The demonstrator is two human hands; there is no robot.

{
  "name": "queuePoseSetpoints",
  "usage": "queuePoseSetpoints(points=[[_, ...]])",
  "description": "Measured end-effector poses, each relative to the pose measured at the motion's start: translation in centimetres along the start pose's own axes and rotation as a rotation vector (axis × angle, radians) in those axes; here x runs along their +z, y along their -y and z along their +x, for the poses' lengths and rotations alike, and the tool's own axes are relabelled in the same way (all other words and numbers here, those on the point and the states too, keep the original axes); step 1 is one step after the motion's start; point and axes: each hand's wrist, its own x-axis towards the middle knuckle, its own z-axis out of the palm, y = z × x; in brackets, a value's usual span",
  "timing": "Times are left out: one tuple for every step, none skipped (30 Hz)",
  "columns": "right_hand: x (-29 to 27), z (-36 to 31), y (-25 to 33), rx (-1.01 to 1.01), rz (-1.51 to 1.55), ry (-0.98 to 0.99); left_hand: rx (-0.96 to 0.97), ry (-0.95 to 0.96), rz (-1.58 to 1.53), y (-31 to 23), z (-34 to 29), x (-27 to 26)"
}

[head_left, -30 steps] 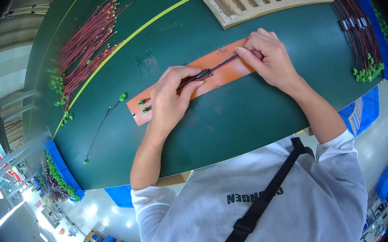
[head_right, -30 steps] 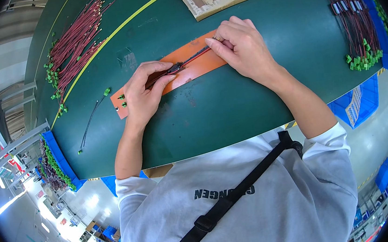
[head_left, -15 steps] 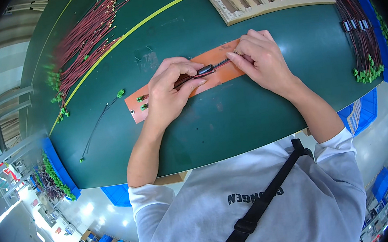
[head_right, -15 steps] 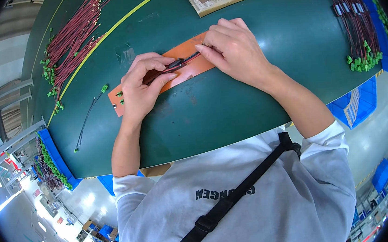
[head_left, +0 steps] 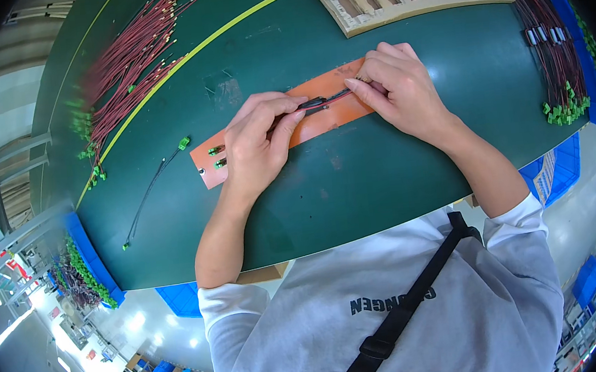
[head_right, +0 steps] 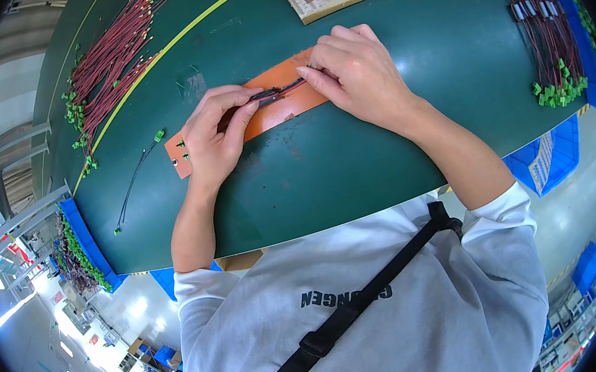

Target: The person assembles electrical wires by inserting a black cylindrical component onto the ends of red and black wires. They then place the assembled wires into a wooden slatted rack on the table.

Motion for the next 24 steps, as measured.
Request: queuePoseSetpoints(points=[[0.0,0.0,0.0,-0.008,0.001,-0.004,0.031,-0.026,0.021,0.0,-0.1,0.1],[0.0,0.0,-0.1,-0.001,0.002,0.002,0.062,-0.053,0.043,0.0,-0.2,0.3],[-0.1,-0.1,-0.1,0.005,0.002,0.009,0.093,-0.080,0.064,0.1,-0.4,0.4],[0.0,-0.1,-0.1,0.011,0.006,0.015,0.107,-0.082,0.065,0.3,-0.5,0.4],[-0.1,-0.1,-0.1,0.007,0.004,0.014,0.120,-0.085,0.066,0.5,-0.6,0.4],[-0.1,0.0,-0.1,0.003,0.002,0.014,0.134,-0.088,0.067,0.6,-0.6,0.4],[-0.2,0.0,-0.1,0.001,-0.003,0.015,0.172,-0.070,0.092,0.6,-0.5,0.3],[-0.2,-0.1,-0.1,-0.003,0.001,0.010,0.210,-0.052,0.117,0.5,-0.3,0.2],[-0.1,-0.2,-0.2,-0.007,0.004,0.005,0.248,-0.034,0.143,0.4,-0.2,0.1],[-0.1,-0.1,-0.1,-0.014,0.011,-0.001,0.270,-0.027,0.154,0.3,-0.1,0.1],[-0.2,-0.1,-0.2,-0.010,0.007,0.008,0.293,-0.021,0.165,0.3,0.0,0.0],[-0.4,-0.1,-0.3,-0.006,0.002,0.017,0.315,-0.015,0.176,0.3,0.1,0.0],[-0.5,-0.2,-0.3,-0.001,-0.003,0.026,0.309,-0.006,0.168,0.3,0.1,0.0],[-0.5,-0.2,-0.4,-0.002,0.000,0.023,0.304,0.003,0.160,0.3,0.1,-0.1],[-0.6,-0.2,-0.4,-0.002,0.003,0.021,0.298,0.011,0.151,0.4,0.1,-0.1],[-0.6,-0.2,-0.4,-0.003,0.006,0.019,0.292,0.015,0.142,0.4,0.1,-0.2],[-0.6,-0.2,-0.4,-0.001,-0.004,0.018,0.286,0.019,0.133,0.5,0.0,-0.2],[-0.7,-0.2,-0.3,0.000,-0.014,0.016,0.281,0.023,0.124,0.6,0.0,-0.2],[-0.8,-0.3,-0.3,0.003,-0.025,0.015,0.277,0.028,0.130,0.6,0.0,-0.2],[-0.9,-0.3,-0.3,0.000,-0.024,0.014,0.274,0.032,0.135,0.6,0.0,-0.2],[-0.9,-0.3,-0.4,-0.003,-0.023,0.012,0.270,0.037,0.140,0.6,0.0,-0.2],[-1.0,-0.4,-0.4,-0.005,-0.023,0.010,0.265,0.038,0.134,0.5,0.0,-0.2],[-1.1,-0.4,-0.6,-0.002,-0.019,0.003,0.260,0.039,0.128,0.4,0.1,-0.2],[-1.2,-0.4,-0.8,0.002,-0.016,-0.005,0.255,0.040,0.122,0.3,0.2,-0.2]])
